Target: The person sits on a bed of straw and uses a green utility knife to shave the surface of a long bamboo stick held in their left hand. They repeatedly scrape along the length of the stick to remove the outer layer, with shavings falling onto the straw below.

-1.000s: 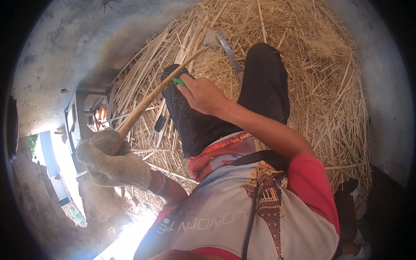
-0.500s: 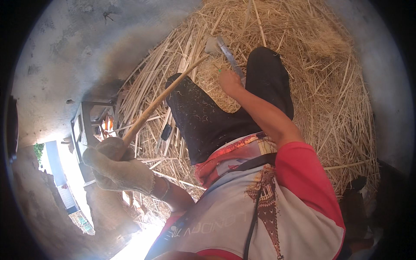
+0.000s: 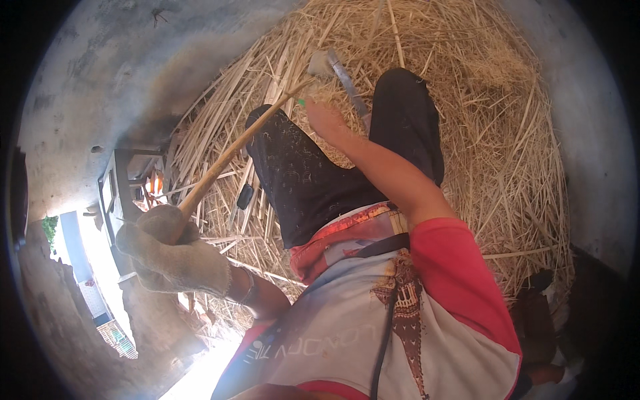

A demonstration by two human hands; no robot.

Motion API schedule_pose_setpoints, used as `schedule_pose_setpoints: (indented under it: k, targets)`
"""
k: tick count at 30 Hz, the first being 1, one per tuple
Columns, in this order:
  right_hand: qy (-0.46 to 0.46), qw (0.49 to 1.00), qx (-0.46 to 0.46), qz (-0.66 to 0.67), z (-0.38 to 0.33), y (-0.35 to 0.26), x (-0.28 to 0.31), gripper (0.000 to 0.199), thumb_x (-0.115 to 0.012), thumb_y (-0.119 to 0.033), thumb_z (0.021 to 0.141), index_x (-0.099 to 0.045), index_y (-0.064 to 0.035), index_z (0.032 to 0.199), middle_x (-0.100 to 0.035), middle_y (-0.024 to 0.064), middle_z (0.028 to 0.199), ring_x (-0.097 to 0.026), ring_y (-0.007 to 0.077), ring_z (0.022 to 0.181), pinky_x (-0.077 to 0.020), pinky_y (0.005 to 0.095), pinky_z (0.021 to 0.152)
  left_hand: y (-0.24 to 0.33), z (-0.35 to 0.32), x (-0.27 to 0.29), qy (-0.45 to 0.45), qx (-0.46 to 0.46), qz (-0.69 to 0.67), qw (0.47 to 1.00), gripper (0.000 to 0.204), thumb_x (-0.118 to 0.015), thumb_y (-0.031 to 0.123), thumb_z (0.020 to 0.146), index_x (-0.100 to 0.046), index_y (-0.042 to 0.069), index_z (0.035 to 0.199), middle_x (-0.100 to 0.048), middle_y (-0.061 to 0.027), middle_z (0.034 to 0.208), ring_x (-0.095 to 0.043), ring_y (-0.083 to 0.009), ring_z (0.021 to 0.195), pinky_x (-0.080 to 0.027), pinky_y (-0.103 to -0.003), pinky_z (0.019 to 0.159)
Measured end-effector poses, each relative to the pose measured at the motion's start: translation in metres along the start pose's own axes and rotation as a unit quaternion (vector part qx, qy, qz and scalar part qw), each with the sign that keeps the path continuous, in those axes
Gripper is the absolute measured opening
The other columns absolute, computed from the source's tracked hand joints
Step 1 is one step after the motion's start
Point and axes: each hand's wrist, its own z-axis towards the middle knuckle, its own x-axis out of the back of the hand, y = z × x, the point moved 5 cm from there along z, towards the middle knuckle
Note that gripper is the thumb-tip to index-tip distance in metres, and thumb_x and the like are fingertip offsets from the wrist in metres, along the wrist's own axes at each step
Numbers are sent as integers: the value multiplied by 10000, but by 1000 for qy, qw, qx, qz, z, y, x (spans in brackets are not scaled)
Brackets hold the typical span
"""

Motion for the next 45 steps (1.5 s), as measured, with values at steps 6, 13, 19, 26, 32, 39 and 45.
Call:
schedule_pose_setpoints:
  k: [6, 13, 19, 26, 32, 39, 45]
  targets:
    - [-19, 973, -231, 13, 18, 108, -6, 279, -577, -191, 971, -563, 41, 1125, -711, 207, 870, -727, 318, 829, -563, 458, 713, -5, 7, 3, 14, 29, 25, 999, 550, -610, 512, 941, -587, 91, 588, -545, -16, 500, -517, -104, 411, -344, -200, 375]
    - [78, 959, -2, 274, -17, 7, 46, 280, -483, -218, 1010, -473, 57, 1060, -593, 324, 700, -624, 512, 710, -477, 567, 677, -7, 11, 3, 24, 23, 40, 999, 535, -634, 507, 929, -620, 60, 636, -588, -43, 536, -559, -111, 434, -373, -206, 356]
    - [88, 956, -17, 280, -15, -33, 19, 236, -445, -220, 1034, -465, 14, 1068, -591, 310, 707, -606, 487, 665, -439, 561, 648, 14, 13, -6, -43, 50, 102, 993, 427, -614, 416, 958, -683, 4, 871, -687, -97, 689, -581, -100, 436, -363, -171, 316]
    - [41, 979, 10, 202, -6, -34, 9, 229, -455, -200, 1020, -466, 22, 1074, -608, 315, 712, -633, 494, 690, -482, 564, 664, 21, 3, -10, -60, 25, 106, 992, 417, -593, 350, 922, -654, -13, 1115, -699, -97, 796, -459, -45, 390, -260, -156, 304]
    - [-25, 994, -15, 108, 7, -13, 3, 263, -548, -176, 964, -578, 16, 1141, -675, 276, 816, -689, 435, 787, -545, 509, 688, 22, -6, -12, -57, 18, 86, 994, 392, -588, 324, 911, -663, -7, 1106, -683, -72, 766, -418, -21, 378, -245, -160, 298]
    - [-106, 970, -219, 2, 6, 83, -17, 359, -614, -147, 894, -660, -4, 1220, -719, 232, 1056, -707, 384, 1003, -586, 451, 775, 23, -7, -9, -108, 32, 35, 993, 322, -623, 281, 953, -603, -19, 1067, -688, -145, 768, -513, -64, 410, -264, -139, 291]
    - [34, 980, -50, 192, -19, 15, 36, 329, -501, -232, 993, -489, 11, 1214, -652, 328, 864, -662, 495, 818, -508, 584, 725, 13, -4, -6, -77, 26, 24, 996, 317, -619, 291, 938, -622, -5, 1049, -678, -103, 757, -457, -32, 396, -265, -143, 295]
